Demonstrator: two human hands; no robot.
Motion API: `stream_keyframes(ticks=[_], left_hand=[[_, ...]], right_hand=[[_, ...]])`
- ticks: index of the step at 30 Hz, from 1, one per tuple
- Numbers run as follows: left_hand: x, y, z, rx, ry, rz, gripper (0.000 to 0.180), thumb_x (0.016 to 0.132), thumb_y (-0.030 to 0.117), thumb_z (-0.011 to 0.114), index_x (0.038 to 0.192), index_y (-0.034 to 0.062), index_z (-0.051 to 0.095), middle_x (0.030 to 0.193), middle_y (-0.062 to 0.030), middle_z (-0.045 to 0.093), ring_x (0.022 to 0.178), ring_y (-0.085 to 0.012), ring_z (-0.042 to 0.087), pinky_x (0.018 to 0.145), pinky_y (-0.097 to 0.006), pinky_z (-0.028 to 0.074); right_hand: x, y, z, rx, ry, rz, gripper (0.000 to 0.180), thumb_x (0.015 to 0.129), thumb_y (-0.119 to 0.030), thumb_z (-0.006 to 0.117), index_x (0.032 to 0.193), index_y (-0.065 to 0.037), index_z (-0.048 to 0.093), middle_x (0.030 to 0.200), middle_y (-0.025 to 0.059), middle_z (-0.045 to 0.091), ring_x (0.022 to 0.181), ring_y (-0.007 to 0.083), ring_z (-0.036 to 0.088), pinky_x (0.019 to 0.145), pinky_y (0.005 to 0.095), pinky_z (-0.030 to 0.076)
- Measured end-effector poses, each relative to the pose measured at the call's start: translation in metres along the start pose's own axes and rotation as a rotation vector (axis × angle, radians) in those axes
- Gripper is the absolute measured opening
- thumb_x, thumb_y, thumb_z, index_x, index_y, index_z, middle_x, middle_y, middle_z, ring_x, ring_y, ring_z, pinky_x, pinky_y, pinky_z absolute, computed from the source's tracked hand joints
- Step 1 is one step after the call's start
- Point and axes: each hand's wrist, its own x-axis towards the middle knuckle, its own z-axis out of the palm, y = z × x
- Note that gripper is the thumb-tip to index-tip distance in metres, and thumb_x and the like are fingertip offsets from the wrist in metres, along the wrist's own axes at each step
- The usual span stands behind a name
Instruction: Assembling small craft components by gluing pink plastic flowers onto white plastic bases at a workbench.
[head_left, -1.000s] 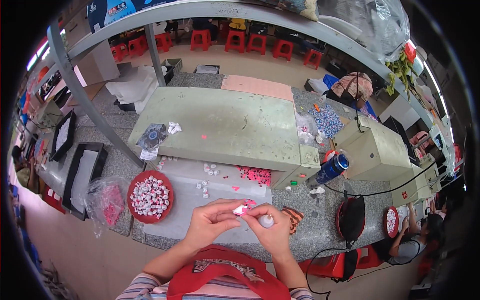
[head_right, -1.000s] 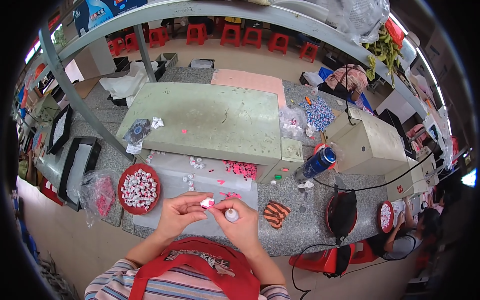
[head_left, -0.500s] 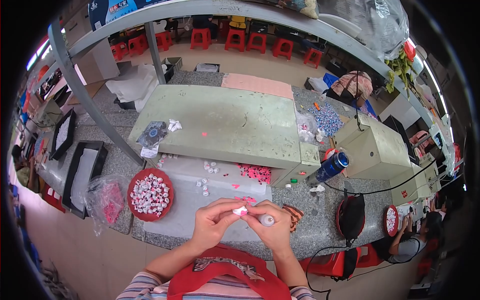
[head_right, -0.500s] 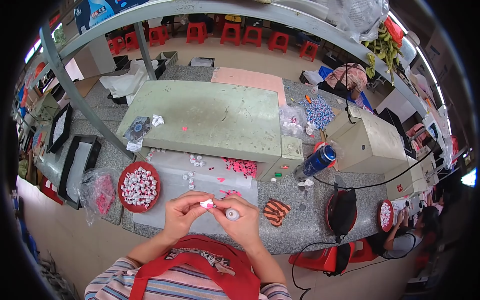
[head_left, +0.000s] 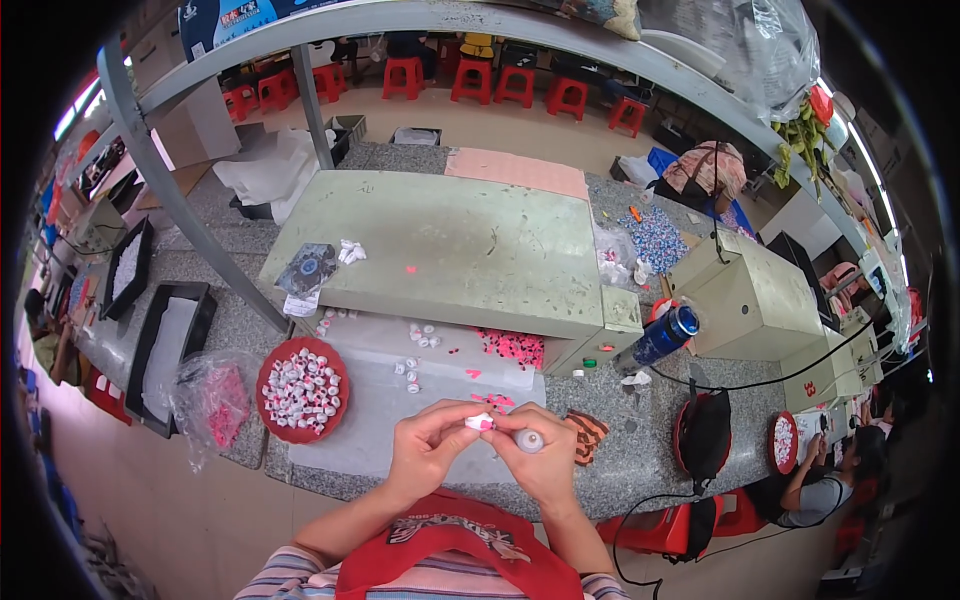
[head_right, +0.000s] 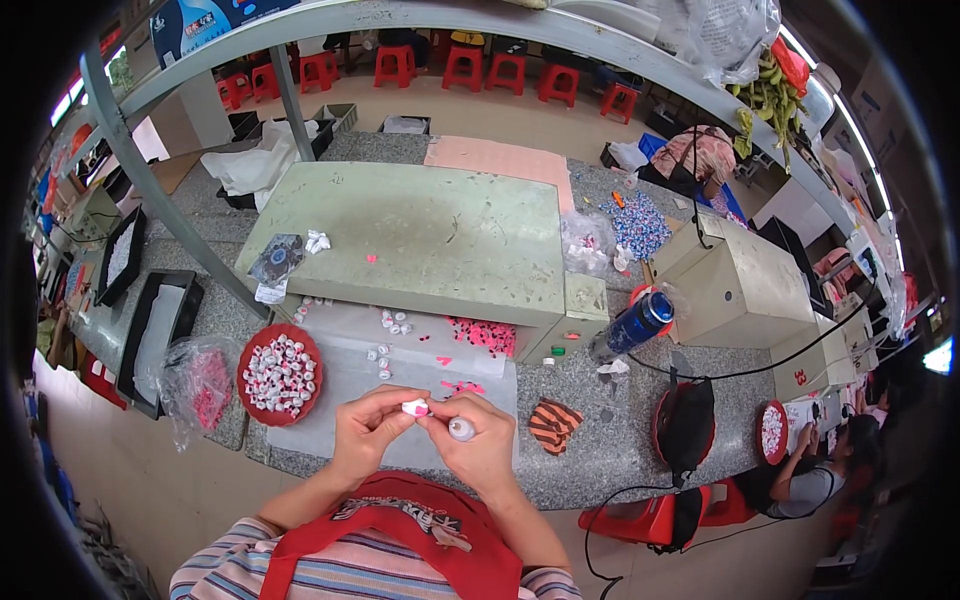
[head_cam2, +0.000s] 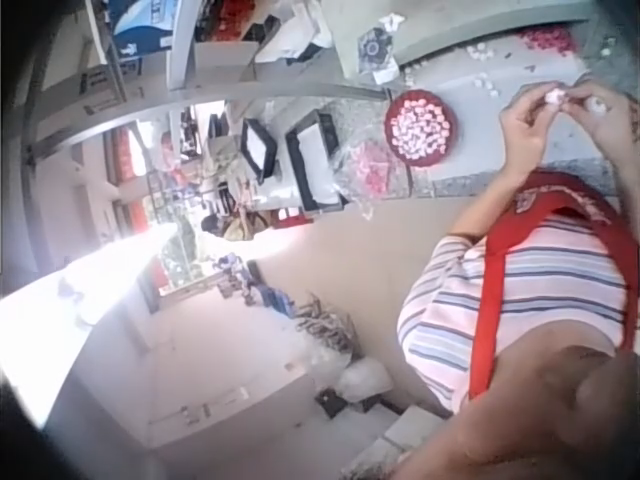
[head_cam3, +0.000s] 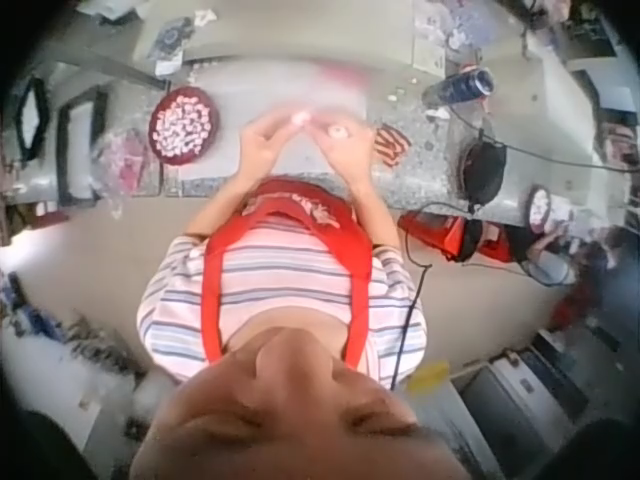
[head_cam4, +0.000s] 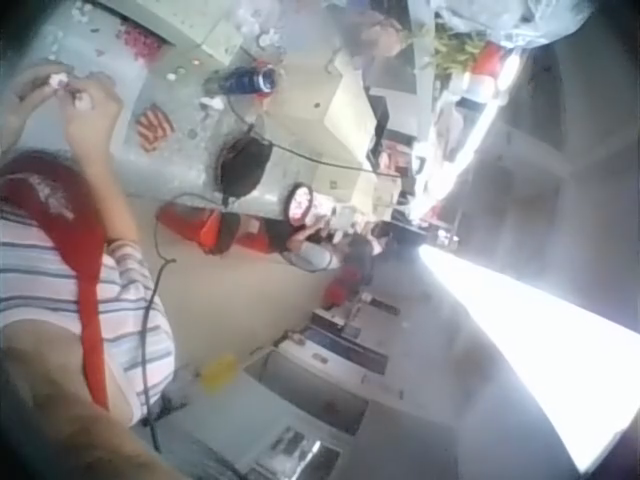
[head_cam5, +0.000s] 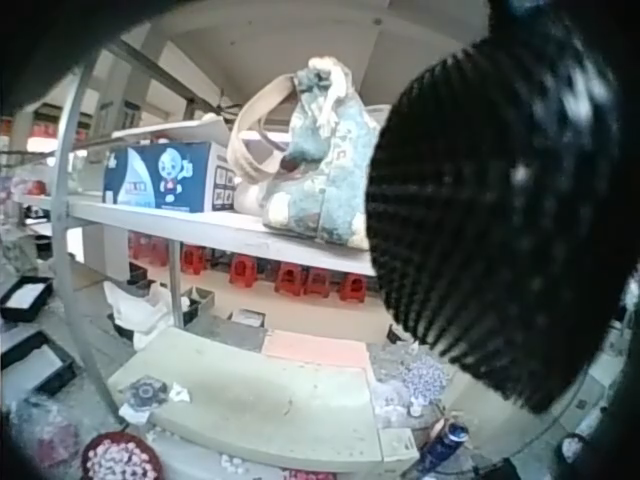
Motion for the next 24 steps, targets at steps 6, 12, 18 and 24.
stream_keyframes(ticks=[6, 12, 18, 24], left_hand=[[-0.002, 0.0, -0.001, -0.092, 0.026, -0.066, 0.027, 0.079, -0.006, 0.053, 0.106, -0.0055, 0.054, 0.104, -0.0163, 0.056, 0.094, -0.0188, 0.056, 0.08, -0.028, 0.047], [0.013, -0.037, -0.026, -0.329, 0.095, -0.358, 0.026, 0.08, 0.001, 0.054, 0.106, -0.0038, 0.054, 0.098, -0.0144, 0.059, 0.09, -0.0195, 0.058, 0.081, -0.028, 0.047], [0.018, -0.023, -0.023, -0.627, 0.106, -0.55, 0.032, 0.082, 0.007, 0.055, 0.11, -0.0041, 0.049, 0.095, -0.0146, 0.06, 0.086, -0.0208, 0.06, 0.077, -0.027, 0.05], [0.006, 0.004, -0.01, -0.196, 0.011, -0.256, 0.032, 0.078, -0.001, 0.058, 0.108, -0.0049, 0.049, 0.088, -0.0129, 0.06, 0.083, -0.0201, 0.061, 0.072, -0.027, 0.051]], right_hand=[[0.0, -0.002, 0.002, -0.002, -0.016, 0.01, 0.013, 0.064, 0.0, 0.07, 0.075, -0.001, 0.063, 0.065, 0.0071, 0.059, 0.056, 0.0126, 0.055, 0.051, 0.0224, 0.042], [0.015, 0.036, 0.005, -0.015, -0.127, 0.154, 0.014, 0.064, 0.001, 0.07, 0.077, -0.001, 0.063, 0.07, 0.0061, 0.061, 0.06, 0.0124, 0.057, 0.054, 0.0237, 0.045], [0.006, 0.014, 0.003, 0.027, -0.102, -0.072, 0.026, 0.065, 0.005, 0.068, 0.089, 0.001, 0.061, 0.095, 0.0105, 0.057, 0.073, 0.0125, 0.057, 0.059, 0.0206, 0.047], [0.001, 0.018, -0.004, 0.386, -0.065, 0.111, 0.024, 0.065, 0.004, 0.069, 0.087, -0.001, 0.062, 0.09, 0.0096, 0.058, 0.068, 0.0109, 0.055, 0.058, 0.0201, 0.046]])
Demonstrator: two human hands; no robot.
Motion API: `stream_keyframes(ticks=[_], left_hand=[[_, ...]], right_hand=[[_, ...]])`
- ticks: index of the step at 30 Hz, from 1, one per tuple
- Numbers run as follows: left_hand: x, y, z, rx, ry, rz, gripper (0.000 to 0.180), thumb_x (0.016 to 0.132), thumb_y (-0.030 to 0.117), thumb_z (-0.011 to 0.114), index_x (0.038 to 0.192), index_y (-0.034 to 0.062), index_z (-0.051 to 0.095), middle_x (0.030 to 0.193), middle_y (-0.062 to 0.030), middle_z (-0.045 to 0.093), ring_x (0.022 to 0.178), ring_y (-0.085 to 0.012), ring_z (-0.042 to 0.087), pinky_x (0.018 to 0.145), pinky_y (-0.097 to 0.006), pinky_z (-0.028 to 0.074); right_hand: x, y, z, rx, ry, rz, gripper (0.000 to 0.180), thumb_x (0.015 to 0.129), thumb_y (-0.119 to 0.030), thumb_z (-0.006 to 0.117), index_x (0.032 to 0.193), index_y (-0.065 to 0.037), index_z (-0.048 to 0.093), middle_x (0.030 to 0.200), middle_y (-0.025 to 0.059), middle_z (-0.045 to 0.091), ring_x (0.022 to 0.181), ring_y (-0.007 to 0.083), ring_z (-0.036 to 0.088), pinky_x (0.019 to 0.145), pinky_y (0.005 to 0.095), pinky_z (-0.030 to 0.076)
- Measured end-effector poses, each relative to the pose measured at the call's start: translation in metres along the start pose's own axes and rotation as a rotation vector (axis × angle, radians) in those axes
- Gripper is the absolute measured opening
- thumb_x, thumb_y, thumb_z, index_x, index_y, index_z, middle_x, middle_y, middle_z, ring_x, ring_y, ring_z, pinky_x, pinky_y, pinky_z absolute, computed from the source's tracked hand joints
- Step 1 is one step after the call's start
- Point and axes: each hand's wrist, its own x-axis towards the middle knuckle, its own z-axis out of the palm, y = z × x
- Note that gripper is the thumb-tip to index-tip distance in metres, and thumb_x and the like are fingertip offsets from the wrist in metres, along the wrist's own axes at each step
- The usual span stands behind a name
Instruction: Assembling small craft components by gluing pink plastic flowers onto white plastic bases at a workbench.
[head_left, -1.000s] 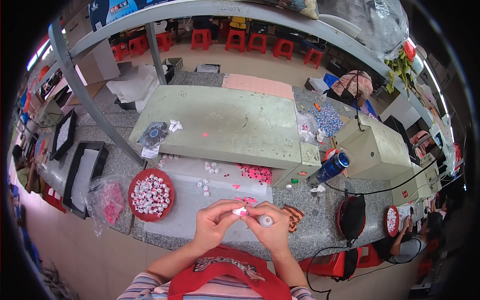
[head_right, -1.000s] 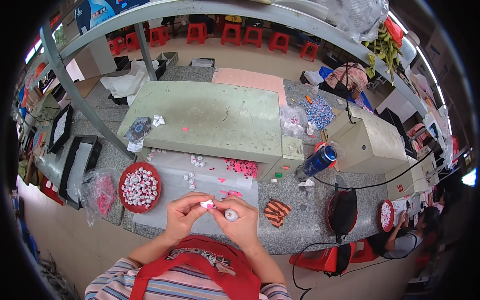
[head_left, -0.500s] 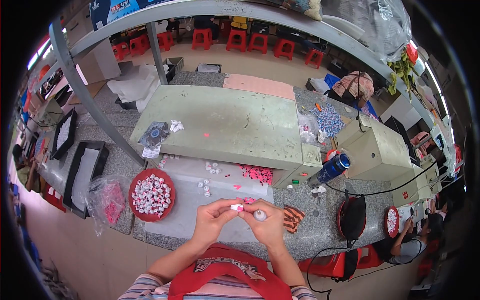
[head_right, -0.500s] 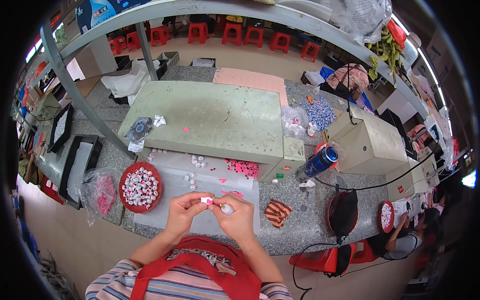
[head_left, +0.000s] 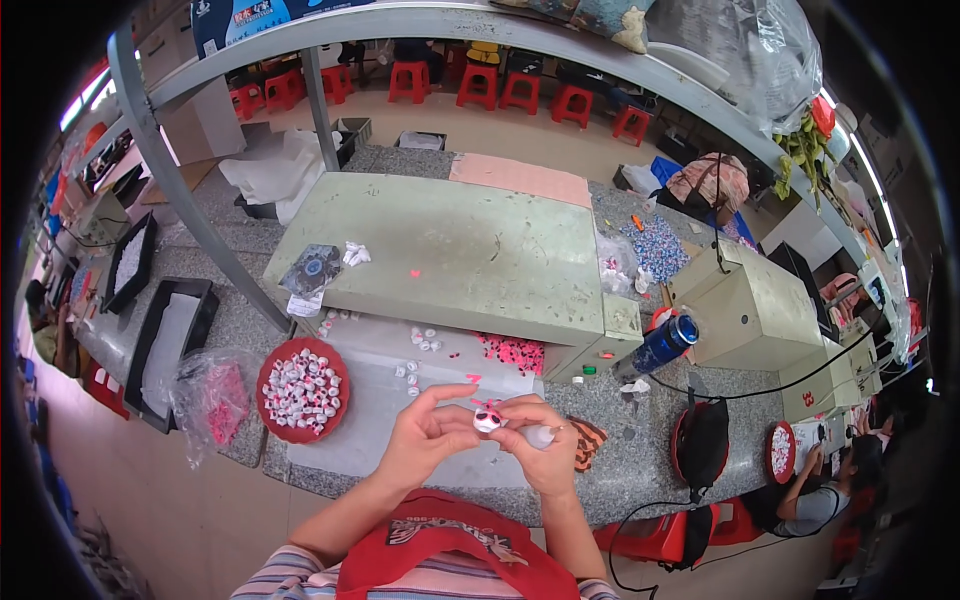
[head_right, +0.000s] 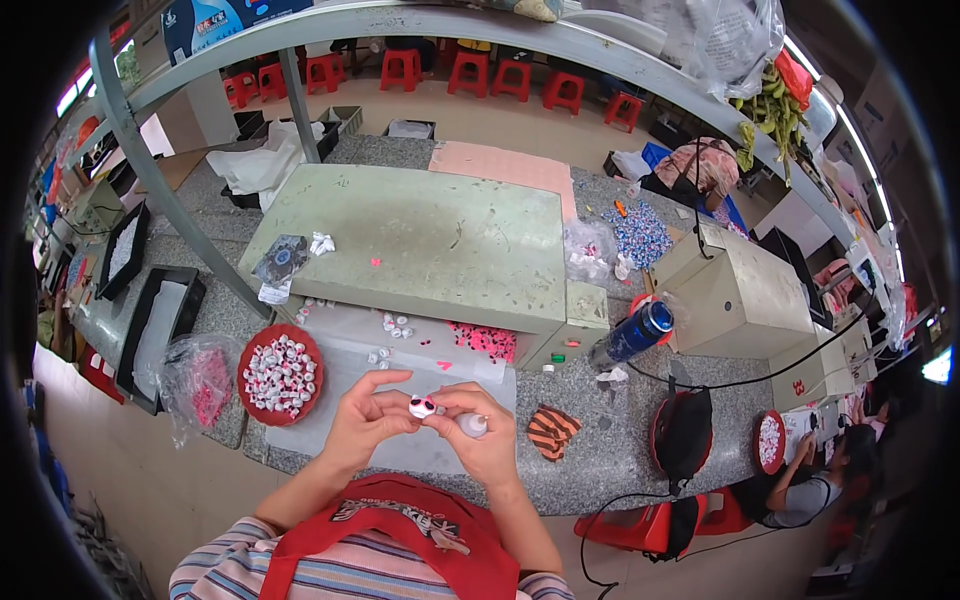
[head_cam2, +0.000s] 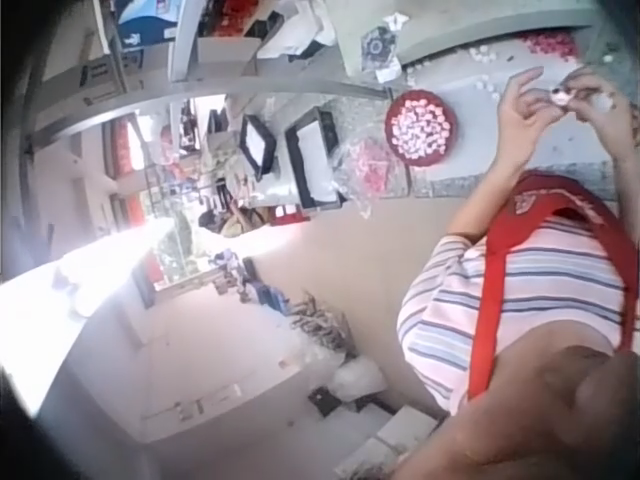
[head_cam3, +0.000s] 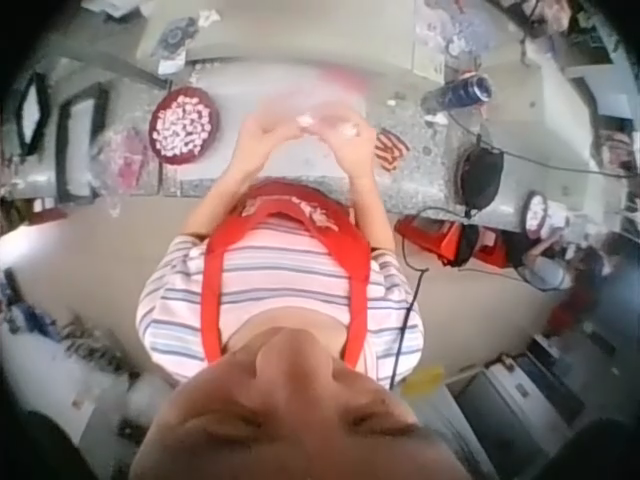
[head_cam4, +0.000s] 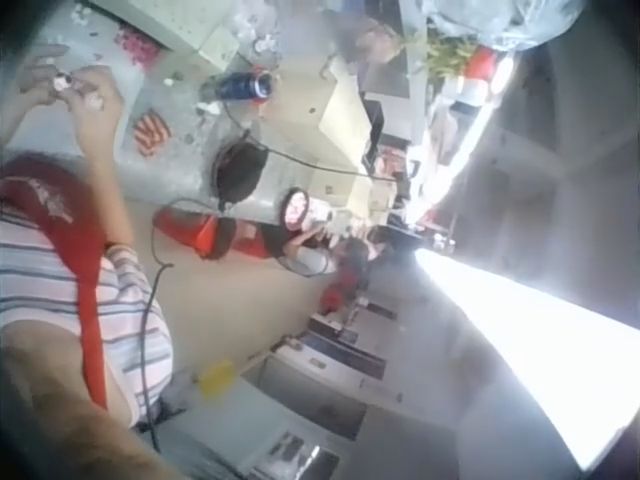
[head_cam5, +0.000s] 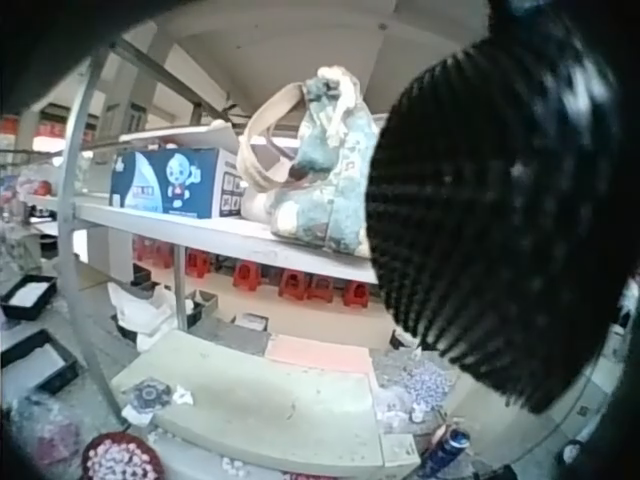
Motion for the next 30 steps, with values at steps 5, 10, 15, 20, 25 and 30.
stream_keyframes(ticks=[5, 10, 15, 20, 25, 30], left_hand=[[-0.006, -0.007, -0.008, 0.28, -0.129, 0.264, 0.034, 0.074, -0.01, 0.059, 0.105, -0.0063, 0.048, 0.086, -0.0123, 0.06, 0.082, -0.0205, 0.061, 0.07, -0.028, 0.052], [-0.005, -0.01, -0.01, 0.234, -0.064, 0.211, 0.022, 0.077, -0.007, 0.057, 0.098, -0.0064, 0.052, 0.09, -0.0149, 0.061, 0.081, -0.0194, 0.062, 0.07, -0.027, 0.052], [0.001, -0.019, -0.026, 0.204, 0.002, 0.083, 0.019, 0.078, -0.003, 0.056, 0.097, -0.0036, 0.054, 0.086, -0.0107, 0.062, 0.079, -0.0157, 0.061, 0.067, -0.025, 0.05], [0.001, -0.102, -0.117, 0.267, 0.318, -0.093, 0.02, 0.076, -0.003, 0.058, 0.096, -0.0013, 0.057, 0.083, -0.0086, 0.062, 0.072, -0.013, 0.06, 0.064, -0.023, 0.048], [0.011, -0.093, -0.238, 1.284, 0.927, -0.079, 0.028, 0.07, 0.003, 0.058, 0.098, 0.0048, 0.06, 0.082, -0.0125, 0.06, 0.069, -0.0232, 0.06, 0.062, -0.033, 0.048], [0.051, -0.14, -0.2, 1.566, 0.585, 0.17, 0.033, 0.066, 0.007, 0.063, 0.098, 0.011, 0.056, 0.097, -0.0114, 0.049, 0.083, -0.0306, 0.055, 0.064, -0.04, 0.048]], right_hand=[[0.0, -0.002, 0.0, 0.037, -0.139, -0.006, 0.019, 0.068, 0.004, 0.067, 0.086, 0.0, 0.061, 0.089, 0.0098, 0.057, 0.067, 0.0105, 0.055, 0.055, 0.0203, 0.045], [-0.003, 0.009, 0.004, 0.254, -0.115, 0.061, 0.016, 0.072, 0.002, 0.065, 0.087, 0.0, 0.06, 0.09, 0.0093, 0.056, 0.067, 0.0101, 0.054, 0.051, 0.0203, 0.044], [0.001, 0.025, 0.014, 0.133, -0.043, 0.235, 0.009, 0.074, -0.001, 0.064, 0.081, 0.0, 0.058, 0.085, 0.0079, 0.058, 0.061, 0.0082, 0.054, 0.049, 0.0191, 0.042], [-0.015, 0.13, 0.026, -0.098, -0.017, 0.554, 0.013, 0.075, -0.013, 0.065, 0.08, -0.003, 0.058, 0.07, 0.0027, 0.059, 0.056, 0.0084, 0.055, 0.046, 0.0192, 0.041], [-0.01, 0.158, -0.006, -0.03, 0.179, 0.683, 0.014, 0.075, -0.01, 0.062, 0.085, -0.004, 0.054, 0.073, 0.0043, 0.059, 0.06, 0.011, 0.059, 0.047, 0.0209, 0.044], [0.006, 0.152, -0.028, -0.067, 0.164, 0.57, 0.019, 0.076, -0.001, 0.054, 0.091, -0.005, 0.044, 0.081, 0.0051, 0.054, 0.063, 0.015, 0.059, 0.05, 0.0244, 0.046]])
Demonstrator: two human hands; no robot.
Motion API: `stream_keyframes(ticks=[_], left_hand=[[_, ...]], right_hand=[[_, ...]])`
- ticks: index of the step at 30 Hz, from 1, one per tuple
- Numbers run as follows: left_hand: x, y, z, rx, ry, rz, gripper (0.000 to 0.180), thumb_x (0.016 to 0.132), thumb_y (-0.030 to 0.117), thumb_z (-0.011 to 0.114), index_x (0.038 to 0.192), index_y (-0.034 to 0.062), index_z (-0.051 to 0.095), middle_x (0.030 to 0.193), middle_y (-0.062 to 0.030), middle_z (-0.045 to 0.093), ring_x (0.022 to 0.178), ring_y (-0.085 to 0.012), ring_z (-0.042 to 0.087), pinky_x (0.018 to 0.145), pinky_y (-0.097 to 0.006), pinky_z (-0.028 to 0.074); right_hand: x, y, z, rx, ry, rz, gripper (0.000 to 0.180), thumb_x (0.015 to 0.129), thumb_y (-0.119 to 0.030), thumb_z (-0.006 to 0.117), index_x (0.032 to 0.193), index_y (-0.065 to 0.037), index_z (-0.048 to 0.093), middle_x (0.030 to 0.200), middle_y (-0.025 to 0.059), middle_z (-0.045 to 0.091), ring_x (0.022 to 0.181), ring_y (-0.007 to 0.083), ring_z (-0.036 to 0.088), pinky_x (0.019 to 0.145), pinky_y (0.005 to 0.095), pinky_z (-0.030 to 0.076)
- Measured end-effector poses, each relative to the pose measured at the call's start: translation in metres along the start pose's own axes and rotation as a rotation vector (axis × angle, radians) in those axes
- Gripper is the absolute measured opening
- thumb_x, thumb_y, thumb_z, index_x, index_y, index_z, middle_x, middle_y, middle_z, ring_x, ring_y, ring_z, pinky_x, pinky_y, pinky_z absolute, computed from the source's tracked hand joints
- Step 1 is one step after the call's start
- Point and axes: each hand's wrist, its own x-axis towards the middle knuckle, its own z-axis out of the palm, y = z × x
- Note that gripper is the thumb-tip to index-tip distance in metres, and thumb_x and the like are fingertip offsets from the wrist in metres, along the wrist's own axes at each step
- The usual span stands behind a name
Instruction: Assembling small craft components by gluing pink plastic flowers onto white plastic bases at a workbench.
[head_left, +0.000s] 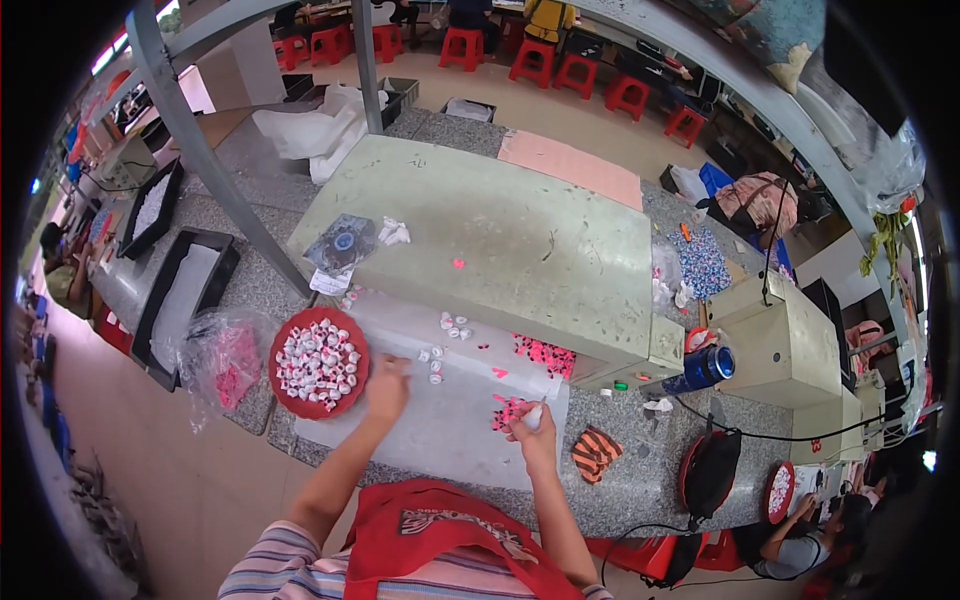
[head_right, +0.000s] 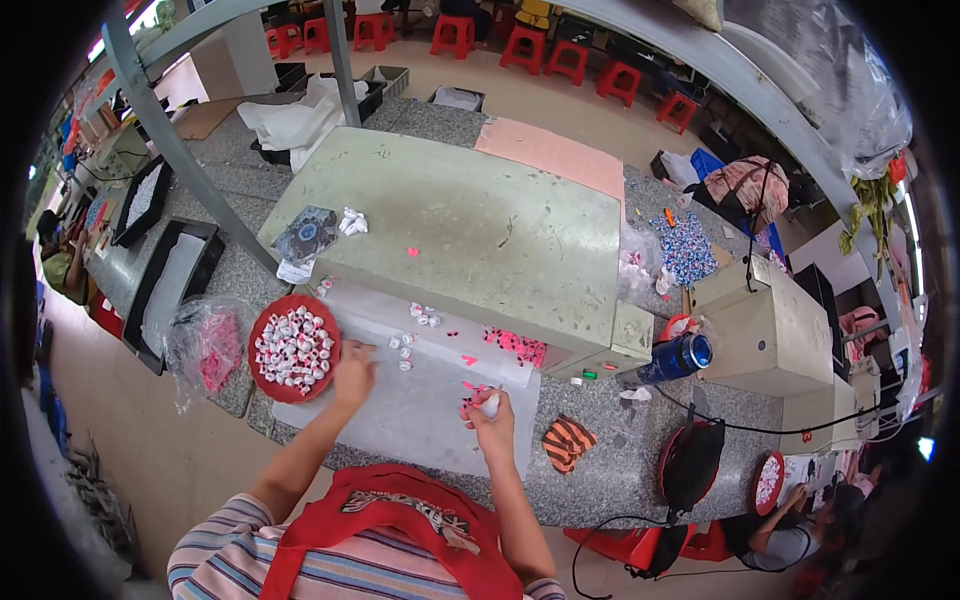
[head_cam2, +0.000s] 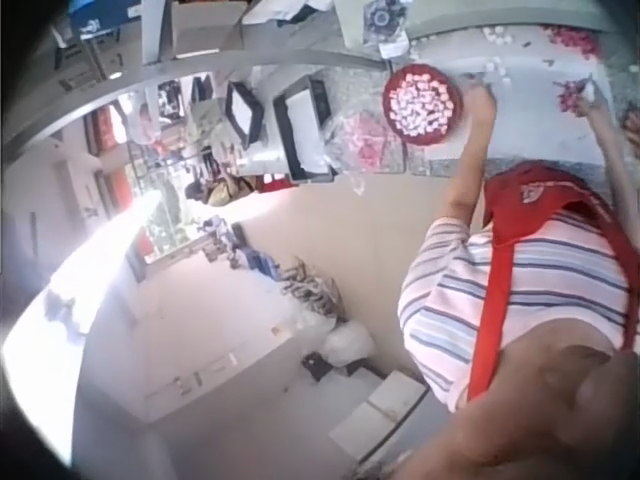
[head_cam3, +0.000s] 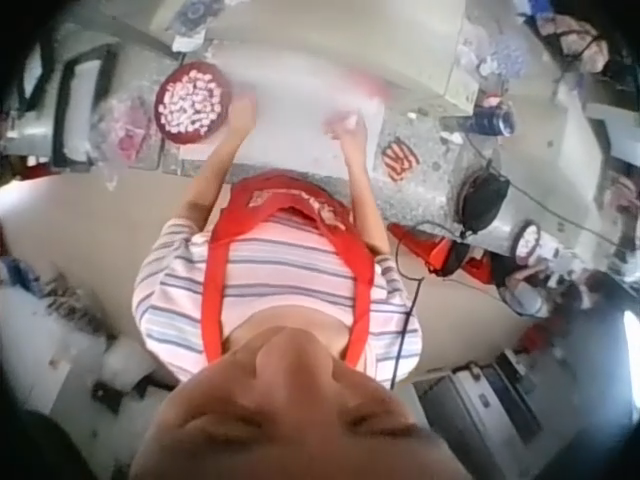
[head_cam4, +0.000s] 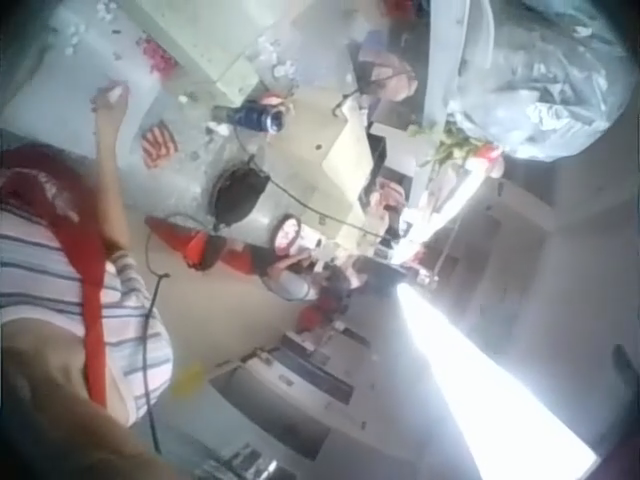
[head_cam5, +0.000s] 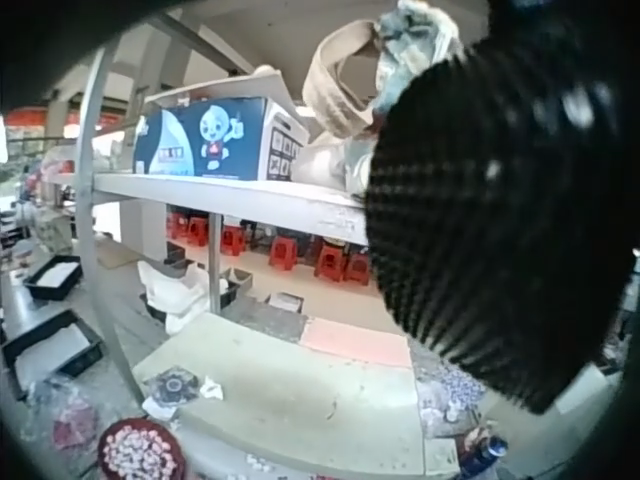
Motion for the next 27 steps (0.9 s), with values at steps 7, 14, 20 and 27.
stream_keyframes(ticks=[7, 14, 20, 27], left_hand=[[-0.001, 0.017, 0.071, -0.351, -0.22, -0.159, 0.027, 0.069, 0.007, 0.064, 0.095, 0.0093, 0.057, 0.091, -0.0102, 0.056, 0.081, -0.0255, 0.058, 0.066, -0.035, 0.049], [0.014, 0.157, -0.131, -1.842, -0.533, -0.395, 0.025, 0.08, -0.003, 0.053, 0.104, -0.0011, 0.055, 0.095, -0.0112, 0.058, 0.089, -0.0218, 0.059, 0.078, -0.029, 0.049], [-0.006, 0.194, -0.176, -1.602, -0.357, -0.008, 0.031, 0.072, -0.013, 0.056, 0.102, -0.0044, 0.054, 0.101, -0.0135, 0.055, 0.093, -0.0215, 0.056, 0.081, -0.029, 0.049], [-0.018, 0.204, -0.185, -1.552, -0.248, 0.051, 0.033, 0.071, -0.016, 0.057, 0.102, -0.0076, 0.051, 0.104, -0.0149, 0.051, 0.095, -0.0218, 0.056, 0.083, -0.031, 0.049]], right_hand=[[-0.028, -0.021, 0.005, 0.014, -0.053, -0.205, 0.027, 0.075, 0.007, 0.051, 0.098, -0.003, 0.041, 0.082, 0.0071, 0.053, 0.074, 0.0194, 0.06, 0.062, 0.0278, 0.05], [-0.084, -0.126, 0.016, 0.204, -0.029, -0.41, 0.03, 0.073, 0.008, 0.053, 0.101, 0.002, 0.042, 0.09, 0.0134, 0.058, 0.076, 0.0196, 0.061, 0.064, 0.0274, 0.051], [-0.132, -0.159, 0.025, -0.072, 0.294, -0.811, 0.025, 0.065, -0.006, 0.058, 0.088, 0.003, 0.053, 0.081, 0.009, 0.054, 0.061, 0.0142, 0.053, 0.058, 0.0218, 0.043], [-0.144, -0.157, 0.019, -0.475, 0.283, -1.243, 0.027, 0.063, -0.005, 0.066, 0.087, 0.002, 0.055, 0.062, 0.0102, 0.058, 0.046, 0.0191, 0.055, 0.044, 0.0258, 0.044]])
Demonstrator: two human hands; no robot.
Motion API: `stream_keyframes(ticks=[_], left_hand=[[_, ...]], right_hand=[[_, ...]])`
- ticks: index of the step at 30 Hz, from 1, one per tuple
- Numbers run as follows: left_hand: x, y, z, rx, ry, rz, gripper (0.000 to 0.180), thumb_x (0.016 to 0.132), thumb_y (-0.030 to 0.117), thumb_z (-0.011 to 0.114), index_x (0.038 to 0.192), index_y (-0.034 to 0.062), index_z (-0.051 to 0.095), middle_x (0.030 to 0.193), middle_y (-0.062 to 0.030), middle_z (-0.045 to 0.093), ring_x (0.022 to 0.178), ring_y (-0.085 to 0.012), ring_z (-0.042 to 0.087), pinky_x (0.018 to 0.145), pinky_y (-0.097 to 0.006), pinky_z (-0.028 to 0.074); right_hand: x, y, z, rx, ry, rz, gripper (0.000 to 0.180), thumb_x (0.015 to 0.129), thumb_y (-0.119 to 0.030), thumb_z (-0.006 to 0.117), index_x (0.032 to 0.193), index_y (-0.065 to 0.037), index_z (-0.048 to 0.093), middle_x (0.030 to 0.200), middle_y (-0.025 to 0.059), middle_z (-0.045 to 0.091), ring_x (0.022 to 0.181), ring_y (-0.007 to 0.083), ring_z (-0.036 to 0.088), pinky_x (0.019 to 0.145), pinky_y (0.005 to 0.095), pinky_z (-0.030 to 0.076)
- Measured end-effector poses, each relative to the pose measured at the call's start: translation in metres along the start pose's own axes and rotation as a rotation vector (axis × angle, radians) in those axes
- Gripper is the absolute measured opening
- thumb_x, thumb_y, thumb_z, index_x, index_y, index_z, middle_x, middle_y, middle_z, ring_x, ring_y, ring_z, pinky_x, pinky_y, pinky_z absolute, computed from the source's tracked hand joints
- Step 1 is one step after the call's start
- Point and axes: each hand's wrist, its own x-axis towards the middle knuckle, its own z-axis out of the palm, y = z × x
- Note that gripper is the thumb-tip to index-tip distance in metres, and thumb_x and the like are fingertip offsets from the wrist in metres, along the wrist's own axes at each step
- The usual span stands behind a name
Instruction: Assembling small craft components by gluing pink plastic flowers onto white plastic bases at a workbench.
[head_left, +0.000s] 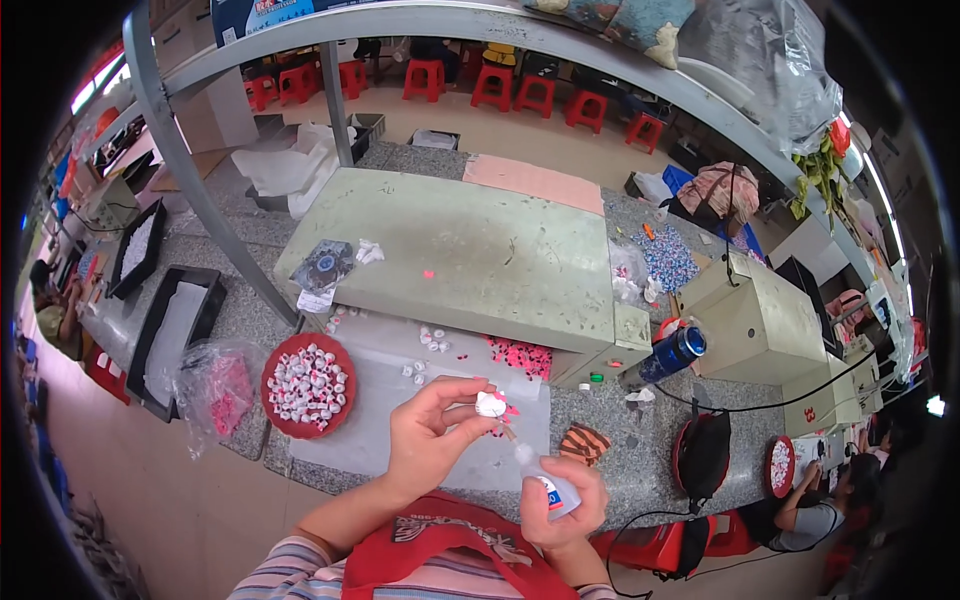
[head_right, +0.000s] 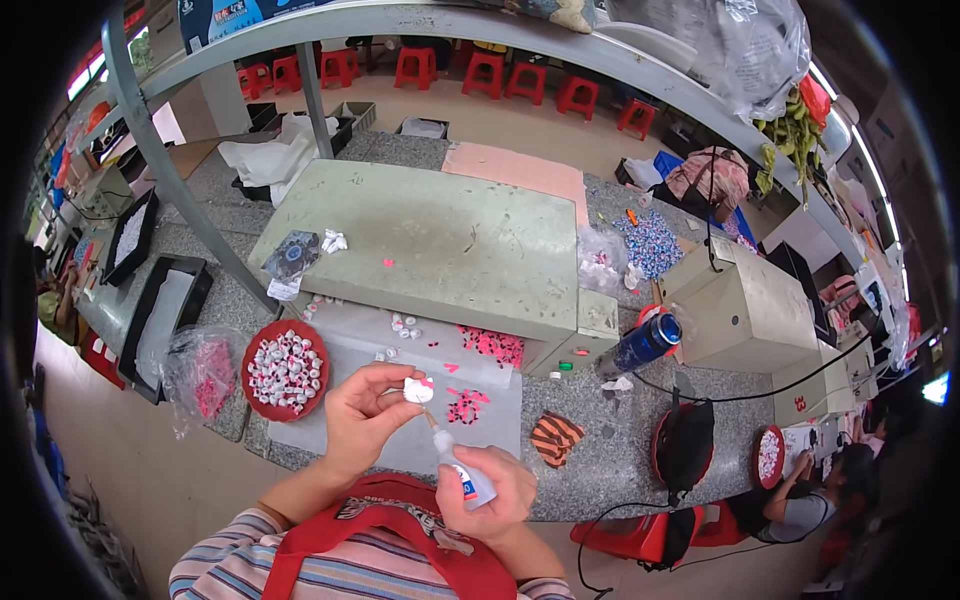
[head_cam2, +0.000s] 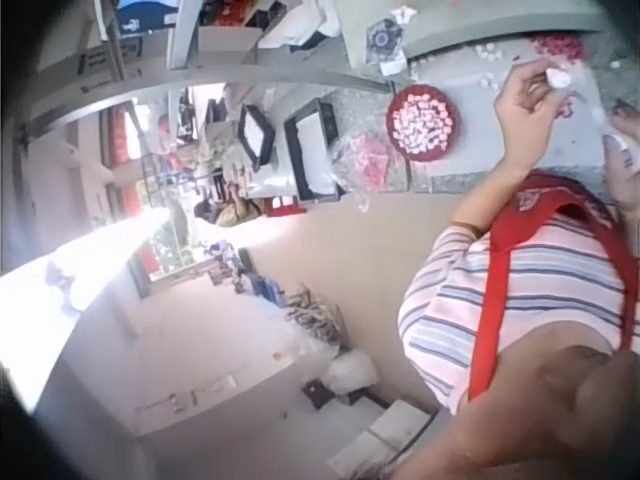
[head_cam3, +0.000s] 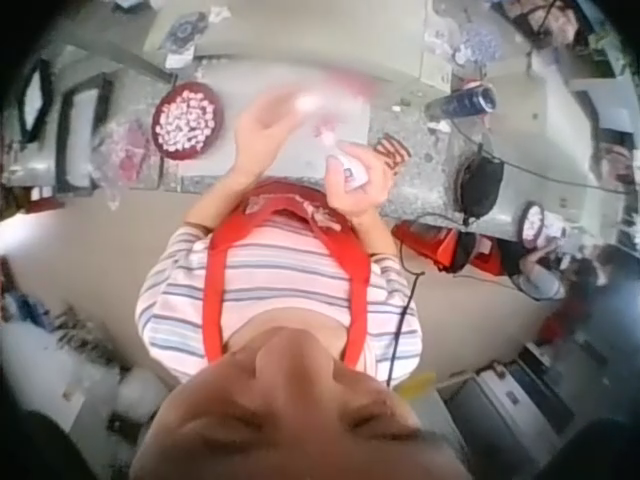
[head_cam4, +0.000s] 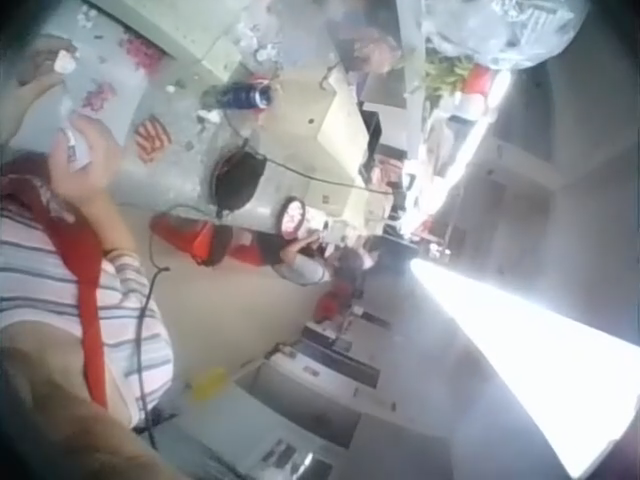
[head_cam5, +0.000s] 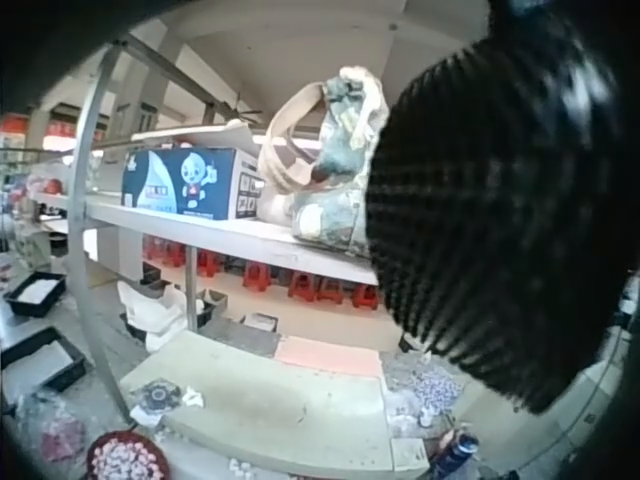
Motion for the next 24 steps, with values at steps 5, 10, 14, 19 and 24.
stream_keyframes(ticks=[5, 10, 14, 19, 24], left_hand=[[-0.0007, -0.0004, 0.0007, 0.045, -0.012, 0.06, 0.032, 0.071, -0.016, 0.057, 0.101, -0.0083, 0.051, 0.103, -0.0144, 0.05, 0.095, -0.0217, 0.055, 0.082, -0.032, 0.05], [-0.0009, -0.0009, 0.0005, 0.064, -0.013, 0.076, 0.032, 0.07, -0.016, 0.057, 0.101, -0.0085, 0.051, 0.103, -0.014, 0.05, 0.095, -0.0215, 0.055, 0.082, -0.031, 0.05], [-0.001, -0.0012, 0.0016, 0.09, -0.014, 0.101, 0.028, 0.072, -0.015, 0.056, 0.099, -0.0084, 0.052, 0.105, -0.0163, 0.048, 0.09, -0.0239, 0.057, 0.077, -0.033, 0.053], [-0.001, -0.0011, 0.0019, 0.092, -0.013, 0.107, 0.029, 0.072, -0.015, 0.056, 0.099, -0.0083, 0.052, 0.105, -0.0163, 0.048, 0.09, -0.0239, 0.057, 0.077, -0.033, 0.053], [-0.0012, -0.0026, 0.0008, 0.165, -0.005, 0.141, 0.029, 0.071, -0.013, 0.058, 0.1, -0.0076, 0.053, 0.104, -0.0152, 0.049, 0.091, -0.0221, 0.057, 0.079, -0.031, 0.052]], right_hand=[[0.0004, 0.0017, 0.001, -0.024, -0.003, -0.04, 0.026, 0.063, -0.004, 0.065, 0.086, 0.001, 0.054, 0.061, 0.0098, 0.057, 0.045, 0.0192, 0.054, 0.042, 0.0265, 0.042], [-0.002, 0.0045, 0.0022, 0.01, 0.002, -0.037, 0.026, 0.064, -0.004, 0.065, 0.087, 0.001, 0.054, 0.061, 0.0095, 0.057, 0.044, 0.0186, 0.053, 0.041, 0.0262, 0.042], [-0.0041, 0.0081, 0.0029, 0.047, 0.021, -0.046, 0.026, 0.064, -0.004, 0.064, 0.088, 0.001, 0.054, 0.06, 0.0089, 0.056, 0.043, 0.0177, 0.052, 0.04, 0.0259, 0.041], [-0.0034, 0.0072, 0.0032, 0.044, -0.002, -0.036, 0.026, 0.064, -0.003, 0.064, 0.088, 0.001, 0.054, 0.061, 0.0088, 0.057, 0.042, 0.0176, 0.051, 0.039, 0.026, 0.04], [-0.0014, 0.0047, 0.005, 0.066, -0.021, -0.038, 0.026, 0.063, -0.002, 0.064, 0.086, 0.001, 0.054, 0.062, 0.0082, 0.058, 0.042, 0.018, 0.051, 0.04, 0.0262, 0.041]])
